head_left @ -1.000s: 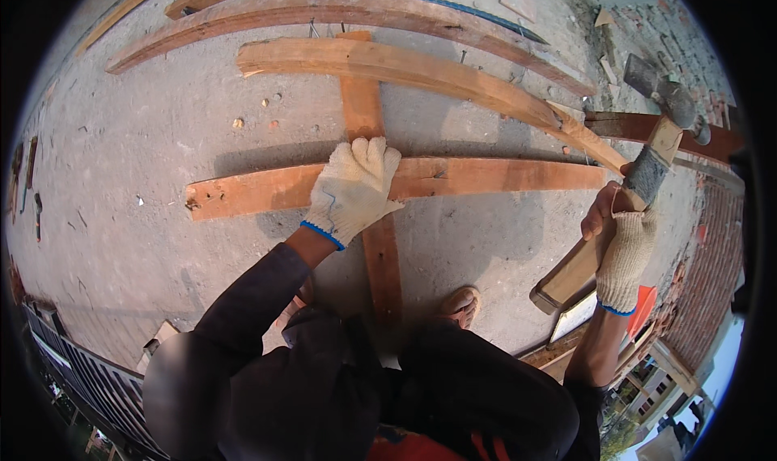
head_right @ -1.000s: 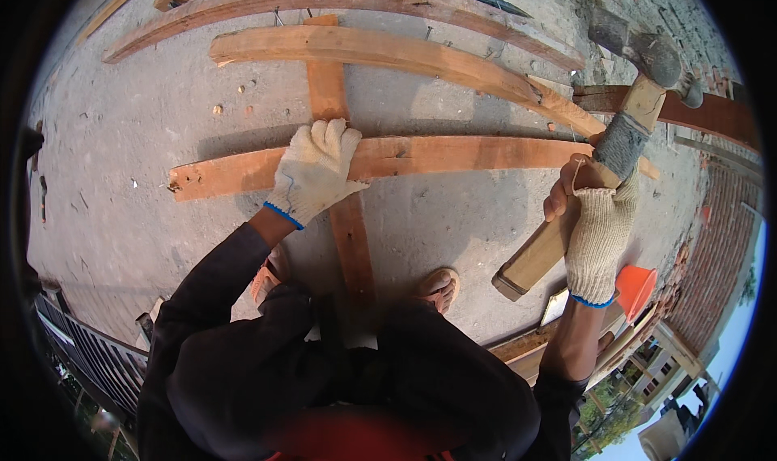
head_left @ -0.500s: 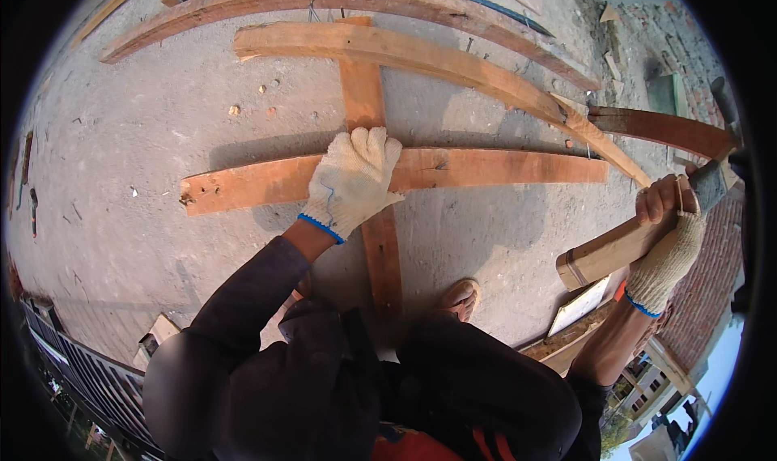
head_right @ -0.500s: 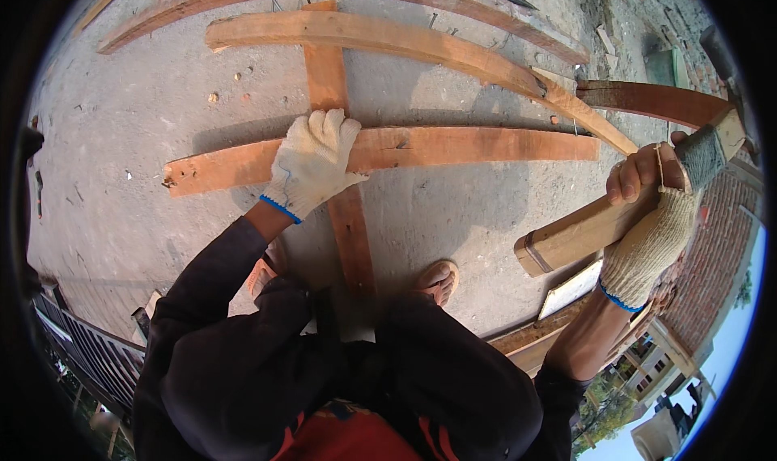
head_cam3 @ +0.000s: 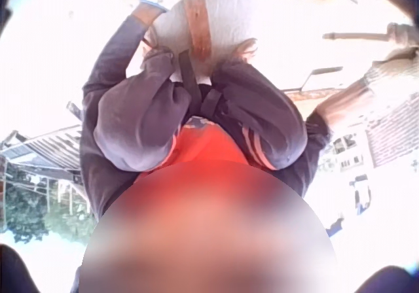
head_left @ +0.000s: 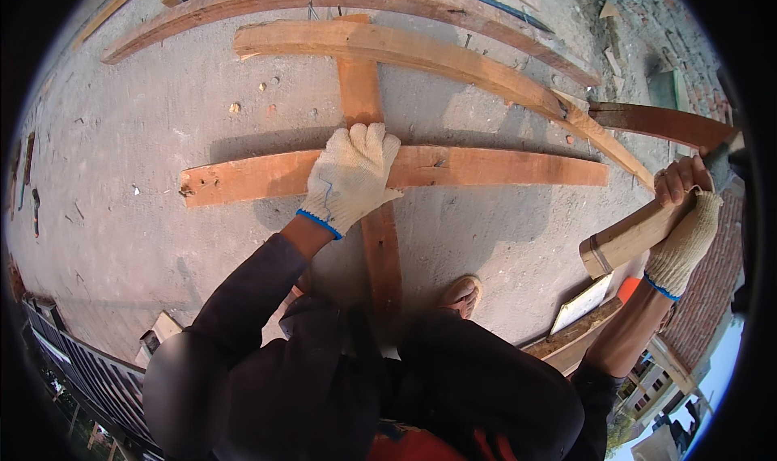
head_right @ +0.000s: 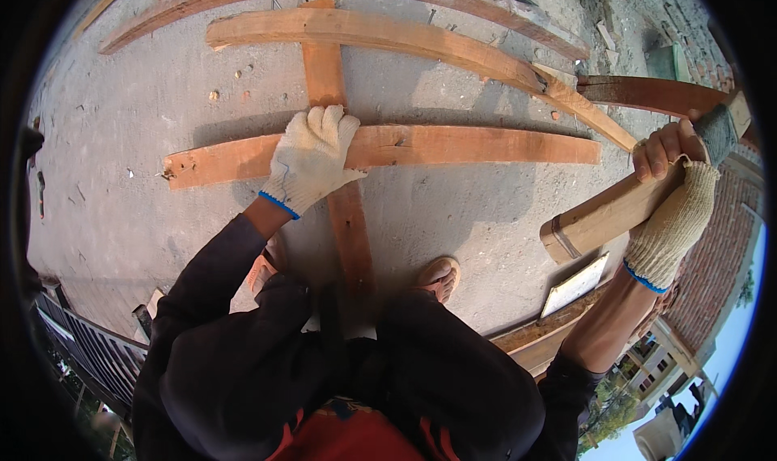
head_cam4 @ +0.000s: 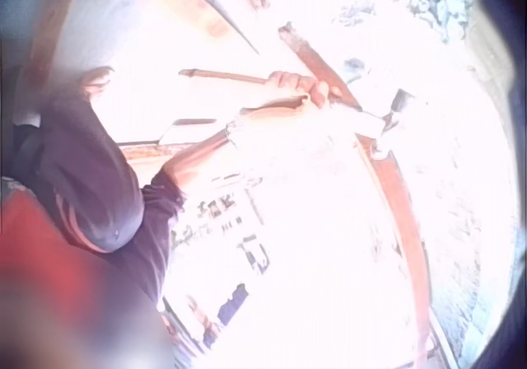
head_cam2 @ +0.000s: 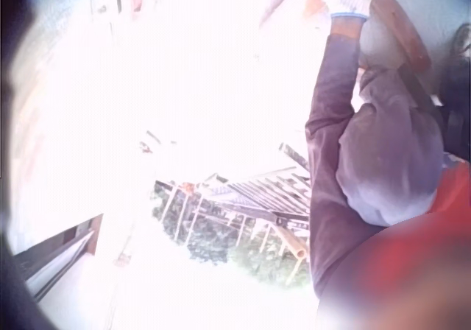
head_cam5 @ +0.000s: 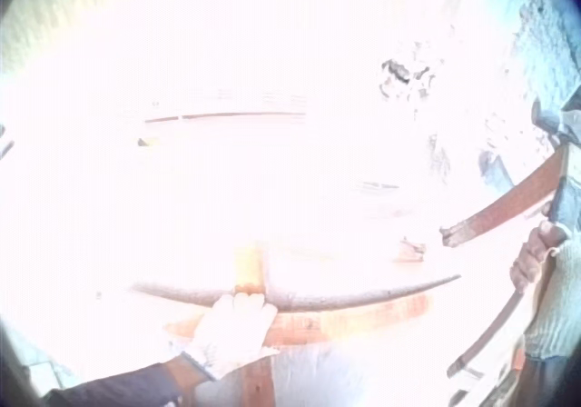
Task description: The person assembles a small wooden frame by nailing planks together with a hammer and then uses a crowbar to pry and adjust the joints. The person handles several wooden planks, a hammer, and a crowbar on a concrete floor.
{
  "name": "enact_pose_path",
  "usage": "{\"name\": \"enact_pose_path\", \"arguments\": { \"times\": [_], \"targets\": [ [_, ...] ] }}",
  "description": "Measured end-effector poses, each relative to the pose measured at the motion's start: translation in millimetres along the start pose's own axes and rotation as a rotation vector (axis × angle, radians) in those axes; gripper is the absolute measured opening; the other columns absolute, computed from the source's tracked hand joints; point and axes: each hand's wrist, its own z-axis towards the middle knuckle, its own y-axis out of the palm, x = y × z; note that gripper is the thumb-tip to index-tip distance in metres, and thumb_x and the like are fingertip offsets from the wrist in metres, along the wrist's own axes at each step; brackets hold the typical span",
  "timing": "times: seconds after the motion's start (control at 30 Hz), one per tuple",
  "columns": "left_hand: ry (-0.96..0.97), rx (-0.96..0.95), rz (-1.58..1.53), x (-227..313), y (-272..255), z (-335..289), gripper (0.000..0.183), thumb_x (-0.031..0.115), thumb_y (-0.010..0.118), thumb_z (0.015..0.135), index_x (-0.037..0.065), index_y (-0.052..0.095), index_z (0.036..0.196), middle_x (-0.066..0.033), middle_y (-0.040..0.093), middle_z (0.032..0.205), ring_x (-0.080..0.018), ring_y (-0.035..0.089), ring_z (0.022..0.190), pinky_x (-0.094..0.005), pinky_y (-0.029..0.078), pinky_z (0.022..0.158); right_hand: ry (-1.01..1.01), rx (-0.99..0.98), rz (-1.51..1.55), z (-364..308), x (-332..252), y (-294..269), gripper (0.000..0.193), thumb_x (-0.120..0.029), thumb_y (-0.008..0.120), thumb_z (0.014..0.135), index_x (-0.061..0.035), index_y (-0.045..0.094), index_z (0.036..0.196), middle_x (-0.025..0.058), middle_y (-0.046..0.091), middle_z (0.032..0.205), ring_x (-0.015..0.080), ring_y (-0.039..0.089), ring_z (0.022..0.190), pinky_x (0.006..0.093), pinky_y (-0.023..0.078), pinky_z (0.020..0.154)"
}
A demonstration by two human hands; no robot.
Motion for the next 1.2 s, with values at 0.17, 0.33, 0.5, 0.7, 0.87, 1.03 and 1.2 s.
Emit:
{"name": "enact_pose_path", "arguments": {
  "times": [0.17,0.33,0.5,0.7,0.87,1.03,1.2],
  "targets": [
    [-0.008,-0.036,0.001,0,-1,2,0.072,0.051,0.083,0.064,0.007,0.058,0.117,-0.0131,0.057,0.118,-0.0290,0.056,0.108,-0.0403,0.046,0.092,0.849,0.113,-0.513,-70,80,69,0.034,-0.005,0.067,0.082,-0.0003,0.049,0.111,0.0068,0.058,0.071,0.0155,0.057,0.051,0.0329,0.050,0.047],
    [-0.001,-0.006,0.017,-2,-4,3,0.072,0.052,0.082,0.065,0.007,0.058,0.117,-0.0138,0.057,0.119,-0.0291,0.055,0.108,-0.0401,0.046,0.091,0.906,-0.137,-0.474,-72,57,28,0.031,0.000,0.066,0.080,-0.0005,0.052,0.108,0.0057,0.056,0.066,0.0140,0.056,0.046,0.0298,0.048,0.043],
    [-0.007,0.044,0.013,0,-1,-2,0.071,0.051,0.082,0.066,0.007,0.059,0.116,-0.0137,0.057,0.119,-0.0290,0.056,0.107,-0.0394,0.046,0.090,0.140,0.035,0.014,5,5,-2,0.036,-0.020,0.060,0.096,-0.0010,0.048,0.125,0.0031,0.050,0.075,0.0139,0.051,0.055,0.0271,0.046,0.047],
    [-0.024,-0.030,-0.026,-1,-2,0,0.070,0.050,0.082,0.066,0.008,0.059,0.117,-0.0138,0.057,0.117,-0.0292,0.056,0.106,-0.0391,0.046,0.089,0.917,-0.047,-0.541,-66,85,61,0.031,0.000,0.063,0.082,0.0010,0.050,0.110,0.0069,0.057,0.066,0.0152,0.057,0.048,0.0310,0.047,0.044],
    [-0.015,-0.013,-0.003,-3,-5,2,0.070,0.050,0.083,0.065,0.008,0.059,0.115,-0.0125,0.057,0.116,-0.0287,0.056,0.106,-0.0392,0.047,0.090,0.951,-0.229,-0.622,-76,61,42,0.030,0.000,0.064,0.076,-0.0014,0.053,0.104,0.0038,0.055,0.064,0.0109,0.053,0.044,0.0259,0.044,0.040],
    [-0.022,0.006,-0.004,-1,-2,-1,0.069,0.050,0.083,0.064,0.008,0.060,0.114,-0.0112,0.057,0.114,-0.0281,0.056,0.104,-0.0387,0.047,0.090,0.217,-0.041,0.046,-13,16,15,0.045,-0.022,0.065,0.091,0.0010,0.047,0.125,0.0037,0.055,0.076,0.0163,0.060,0.058,0.0284,0.050,0.049],
    [-0.036,-0.085,0.002,0,-5,0,0.070,0.052,0.082,0.065,0.008,0.060,0.115,-0.0111,0.057,0.114,-0.0272,0.056,0.106,-0.0387,0.046,0.091,0.563,0.135,-0.182,-44,71,47,0.051,-0.007,0.074,0.079,-0.0014,0.048,0.122,0.0079,0.058,0.078,0.0164,0.060,0.062,0.0302,0.051,0.052]
  ]
}}
